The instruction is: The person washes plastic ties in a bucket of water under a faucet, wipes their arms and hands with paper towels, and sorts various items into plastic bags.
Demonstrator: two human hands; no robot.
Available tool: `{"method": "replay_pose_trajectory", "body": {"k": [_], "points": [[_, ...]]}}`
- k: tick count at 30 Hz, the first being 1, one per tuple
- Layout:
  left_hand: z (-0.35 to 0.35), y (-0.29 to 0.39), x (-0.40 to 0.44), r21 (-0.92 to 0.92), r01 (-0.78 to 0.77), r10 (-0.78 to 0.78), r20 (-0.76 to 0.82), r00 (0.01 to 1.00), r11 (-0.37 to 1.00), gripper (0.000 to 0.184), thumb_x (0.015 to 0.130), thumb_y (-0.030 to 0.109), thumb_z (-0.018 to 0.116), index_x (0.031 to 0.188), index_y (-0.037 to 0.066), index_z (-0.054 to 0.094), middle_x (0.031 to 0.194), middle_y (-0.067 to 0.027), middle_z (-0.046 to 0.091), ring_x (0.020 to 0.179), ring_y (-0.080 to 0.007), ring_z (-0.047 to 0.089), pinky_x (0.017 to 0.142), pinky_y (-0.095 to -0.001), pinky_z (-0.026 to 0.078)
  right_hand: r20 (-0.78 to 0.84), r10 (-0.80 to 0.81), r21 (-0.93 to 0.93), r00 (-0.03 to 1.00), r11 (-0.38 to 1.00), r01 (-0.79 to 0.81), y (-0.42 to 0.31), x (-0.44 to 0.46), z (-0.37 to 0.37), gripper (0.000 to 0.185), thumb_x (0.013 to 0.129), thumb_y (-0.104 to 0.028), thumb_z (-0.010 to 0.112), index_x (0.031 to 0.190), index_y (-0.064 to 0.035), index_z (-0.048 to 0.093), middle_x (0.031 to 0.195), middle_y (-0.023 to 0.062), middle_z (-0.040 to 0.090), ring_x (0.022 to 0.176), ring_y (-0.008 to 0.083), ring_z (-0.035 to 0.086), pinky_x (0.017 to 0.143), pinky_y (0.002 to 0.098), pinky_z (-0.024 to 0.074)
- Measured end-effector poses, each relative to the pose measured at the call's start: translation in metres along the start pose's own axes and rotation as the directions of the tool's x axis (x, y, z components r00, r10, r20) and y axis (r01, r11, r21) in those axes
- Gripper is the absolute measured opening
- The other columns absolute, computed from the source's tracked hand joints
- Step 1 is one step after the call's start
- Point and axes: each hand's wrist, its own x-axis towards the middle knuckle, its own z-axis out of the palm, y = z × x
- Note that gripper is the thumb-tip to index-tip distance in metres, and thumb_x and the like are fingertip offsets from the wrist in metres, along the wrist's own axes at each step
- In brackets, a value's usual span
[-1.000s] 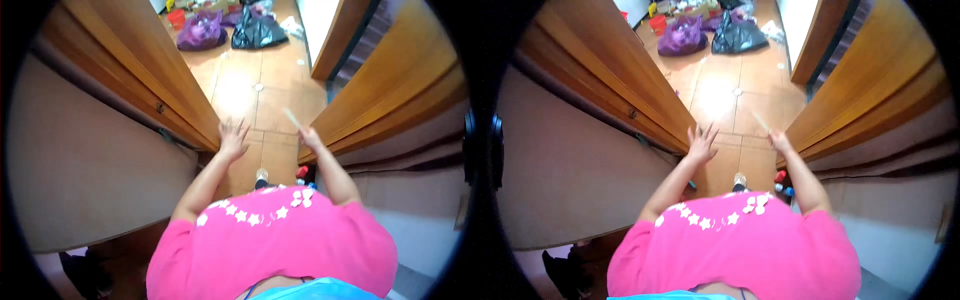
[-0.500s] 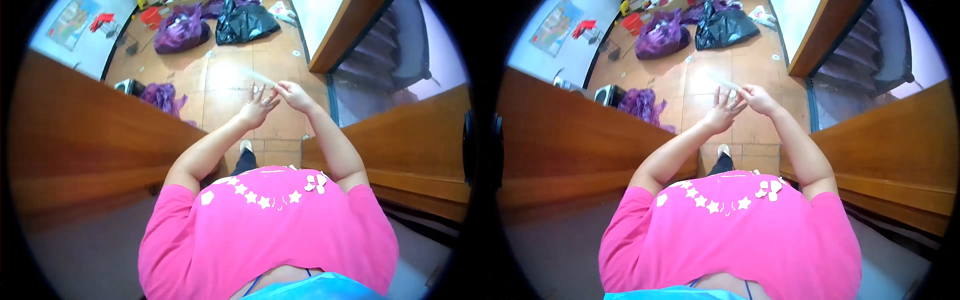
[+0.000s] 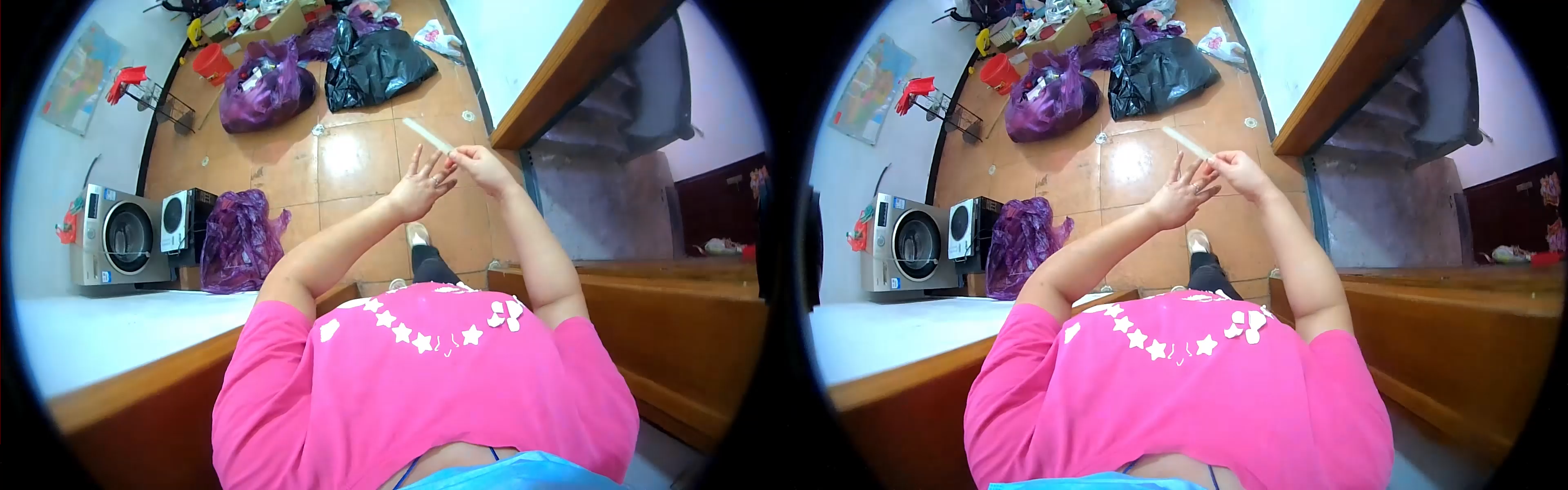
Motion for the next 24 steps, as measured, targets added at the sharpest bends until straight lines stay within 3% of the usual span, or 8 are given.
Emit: {"method": "replay_pose_trajectory", "body": {"k": [6,9,11,13,16,19,22,24], "points": [[0.030,-0.085,0.010,-0.169,0.089,-0.084,0.033,0.996,0.982,0.055,0.076,0.023,0.060,0.130,0.019,0.047,0.145,-0.0068,0.025,0.136,-0.0348,0.013,0.105,-0.0618,0.005,0.002,0.055,0.007,0.999,0.998,-0.055,0.015,0.104,-0.055,0.024,0.089,-0.023,0.054,0.082,-0.0028,0.065,0.080,0.0015,0.062,0.082,0.0088,0.050,0.079,0.0253,0.0378],[0.045,-0.131,-0.013,-0.291,0.296,-0.269,0.130,0.954,0.910,0.056,0.076,0.022,0.062,0.130,0.019,0.045,0.146,-0.0101,0.022,0.135,-0.0361,0.017,0.105,-0.0603,0.009,0.055,0.132,0.160,0.990,0.977,-0.139,0.013,0.162,-0.073,0.021,0.088,-0.023,0.056,0.079,-0.0052,0.065,0.077,-0.0006,0.060,0.075,0.0058,0.047,0.073,0.0215,0.0368],[0.047,-0.166,-0.024,-0.284,0.554,-0.486,0.277,0.829,0.782,0.059,0.075,0.020,0.064,0.130,0.017,0.043,0.145,-0.0142,0.022,0.134,-0.0360,0.020,0.106,-0.0585,0.011,0.096,0.137,0.072,0.986,0.987,-0.144,0.004,0.202,-0.076,0.023,0.088,-0.024,0.056,0.080,-0.0052,0.065,0.077,-0.0011,0.060,0.074,0.0062,0.047,0.072,0.0217,0.0366],[0.043,-0.195,-0.029,-0.263,0.623,-0.583,0.218,0.783,0.737,0.062,0.072,0.017,0.066,0.129,0.015,0.043,0.141,-0.0155,0.028,0.131,-0.0338,0.026,0.105,-0.0552,0.017,0.182,0.129,-0.023,0.975,0.992,-0.127,-0.006,0.243,-0.065,0.023,0.088,-0.025,0.056,0.080,-0.0054,0.066,0.077,-0.0012,0.060,0.074,0.0065,0.047,0.072,0.0219,0.0366],[0.008,-0.242,-0.025,-0.200,0.636,-0.667,-0.224,0.711,0.745,0.061,0.070,0.017,0.065,0.127,0.013,0.044,0.135,-0.0102,0.037,0.123,-0.0301,0.034,0.100,-0.0499,0.024,0.342,0.144,-0.208,0.928,0.975,-0.075,-0.030,0.302,-0.020,0.025,0.089,-0.026,0.054,0.080,-0.0057,0.066,0.076,-0.0018,0.060,0.074,0.0070,0.047,0.072,0.0224,0.0364],[-0.004,-0.284,-0.036,-0.005,0.695,-0.671,-0.264,0.693,0.719,0.056,0.075,0.019,0.060,0.128,0.014,0.044,0.132,-0.0098,0.041,0.125,-0.0284,0.033,0.104,-0.0535,0.019,0.560,0.056,-0.327,0.826,0.931,0.158,-0.037,0.353,0.040,0.026,0.089,-0.027,0.053,0.080,-0.0066,0.066,0.074,-0.0026,0.060,0.073,0.0074,0.047,0.069,0.0234,0.0374],[-0.002,-0.319,-0.069,0.091,0.656,-0.615,-0.271,0.740,0.749,0.046,0.079,0.018,0.052,0.125,0.014,0.049,0.127,-0.0102,0.047,0.121,-0.0257,0.040,0.106,-0.0586,0.010,0.660,0.188,-0.431,0.728,0.888,0.161,-0.045,0.393,0.098,0.026,0.089,-0.027,0.053,0.078,-0.0070,0.066,0.075,-0.0022,0.061,0.072,0.0073,0.049,0.068,0.0238,0.0393],[0.005,-0.341,-0.100,0.054,0.645,-0.628,-0.179,0.757,0.763,0.038,0.080,0.014,0.048,0.117,0.012,0.055,0.108,-0.0084,0.058,0.107,-0.0225,0.051,0.106,-0.0623,0.003,0.707,0.240,-0.464,0.665,0.867,0.180,-0.056,0.413,0.134,0.025,0.089,-0.026,0.053,0.078,-0.0073,0.066,0.077,-0.0010,0.063,0.074,0.0071,0.051,0.070,0.0240,0.0408]]}}
